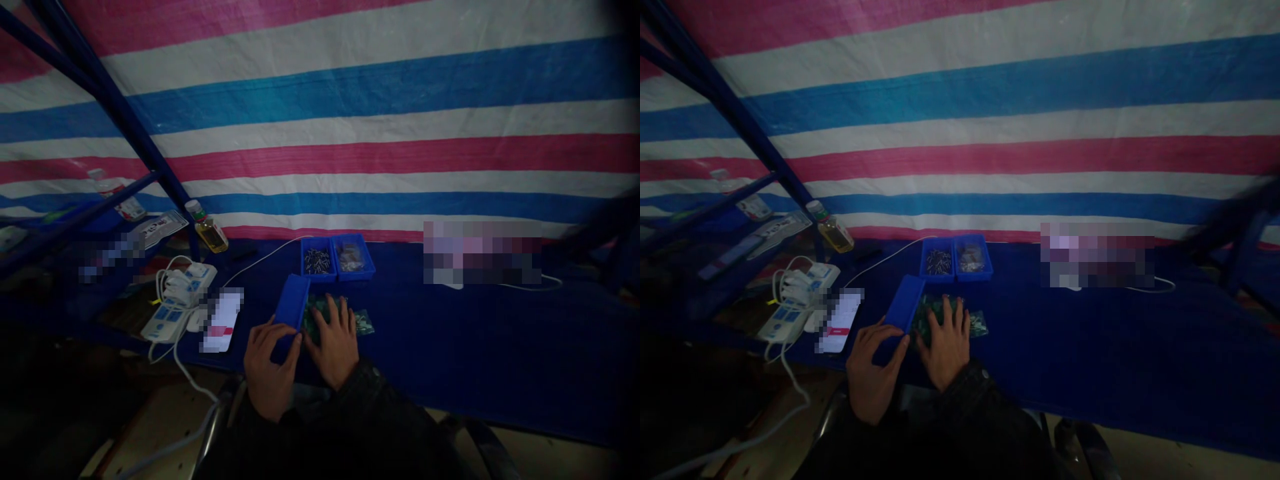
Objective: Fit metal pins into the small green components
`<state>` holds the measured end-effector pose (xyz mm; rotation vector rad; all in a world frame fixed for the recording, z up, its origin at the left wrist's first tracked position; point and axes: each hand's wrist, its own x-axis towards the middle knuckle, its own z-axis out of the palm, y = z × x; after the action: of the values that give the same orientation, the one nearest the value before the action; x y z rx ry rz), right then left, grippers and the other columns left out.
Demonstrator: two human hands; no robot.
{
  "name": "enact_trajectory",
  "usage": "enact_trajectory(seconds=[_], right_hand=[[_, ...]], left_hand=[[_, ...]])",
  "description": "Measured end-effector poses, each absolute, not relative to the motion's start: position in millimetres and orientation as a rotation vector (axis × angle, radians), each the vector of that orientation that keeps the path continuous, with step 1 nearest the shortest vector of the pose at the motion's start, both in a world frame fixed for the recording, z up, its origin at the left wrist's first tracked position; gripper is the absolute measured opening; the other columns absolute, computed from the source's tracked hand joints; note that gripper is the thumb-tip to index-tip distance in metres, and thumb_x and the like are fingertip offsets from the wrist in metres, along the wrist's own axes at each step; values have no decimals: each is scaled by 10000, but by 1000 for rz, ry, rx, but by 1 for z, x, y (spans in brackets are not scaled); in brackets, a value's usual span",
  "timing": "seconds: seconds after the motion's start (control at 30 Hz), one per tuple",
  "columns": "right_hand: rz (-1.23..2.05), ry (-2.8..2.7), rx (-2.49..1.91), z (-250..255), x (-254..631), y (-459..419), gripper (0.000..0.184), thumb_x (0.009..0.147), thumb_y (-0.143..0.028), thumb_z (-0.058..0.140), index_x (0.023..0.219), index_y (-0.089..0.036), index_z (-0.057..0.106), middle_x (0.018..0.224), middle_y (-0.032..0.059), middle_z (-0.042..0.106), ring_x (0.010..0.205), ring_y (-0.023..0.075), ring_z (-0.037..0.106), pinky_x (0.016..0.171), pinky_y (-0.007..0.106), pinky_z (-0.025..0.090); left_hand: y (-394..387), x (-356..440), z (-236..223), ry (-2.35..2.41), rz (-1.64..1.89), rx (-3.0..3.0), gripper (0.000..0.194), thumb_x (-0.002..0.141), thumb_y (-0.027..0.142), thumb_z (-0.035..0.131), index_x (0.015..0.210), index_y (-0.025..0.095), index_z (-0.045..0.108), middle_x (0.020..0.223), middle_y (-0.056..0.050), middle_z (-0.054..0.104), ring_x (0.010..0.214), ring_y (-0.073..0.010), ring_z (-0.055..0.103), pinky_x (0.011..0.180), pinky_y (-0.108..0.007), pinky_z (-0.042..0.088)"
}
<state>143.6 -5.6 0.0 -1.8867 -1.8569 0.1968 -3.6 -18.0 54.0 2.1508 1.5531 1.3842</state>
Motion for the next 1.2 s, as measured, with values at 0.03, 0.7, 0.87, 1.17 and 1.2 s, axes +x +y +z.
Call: enact_trajectory(seconds=[0.03, 0.7, 0.87, 1.17, 1.2], right_hand=[[195, -1841, -1896, 0, 144, -6, 480, 968, -481, 513, 1386, -256, 587, 1612, 118, 335, 1524, 418, 166, 1176, 634, 237], [111, -1976, -1909, 7, 151, -13, 515, 979, -583, 476, 1448, -381, 543, 1641, 50, 321, 1524, 428, 147, 1172, 689, 132], [136, -2002, -1905, 9, 158, -24, 555, 982, -642, 423, 1480, -409, 493, 1657, 42, 286, 1523, 432, 162, 1163, 685, 175], [72, -2023, -1896, -1, 170, -9, 612, 935, -635, 520, 1482, -362, 501, 1627, 82, 347, 1493, 491, 187, 1112, 762, 167], [76, -2031, -1895, -3, 171, -9, 607, 931, -619, 535, 1479, -357, 507, 1603, 90, 388, 1482, 491, 218, 1109, 757, 181]], left_hand=[[-16, -8, 54, 1579, 1391, 2135, 73, 866, 214, 736, 931, 236, 711, 951, -31, 748, 1072, -263, 652, 943, -446, 518], [19, -38, 56, 1840, 1366, 1906, 161, 913, 368, 648, 988, 238, 706, 1100, -66, 688, 1077, -269, 648, 963, -434, 510], [51, -38, 53, 1882, 1362, 1943, 172, 936, 379, 614, 988, 222, 659, 1103, -91, 645, 1102, -284, 621, 979, -454, 500], [108, -37, 37, 1801, 1417, 1818, 224, 974, 361, 539, 1094, 190, 622, 1107, -101, 620, 1061, -254, 609, 935, -403, 505], [114, -36, 35, 1792, 1418, 1785, 228, 980, 355, 525, 1103, 185, 613, 1113, -104, 627, 1056, -248, 614, 954, -406, 495]])
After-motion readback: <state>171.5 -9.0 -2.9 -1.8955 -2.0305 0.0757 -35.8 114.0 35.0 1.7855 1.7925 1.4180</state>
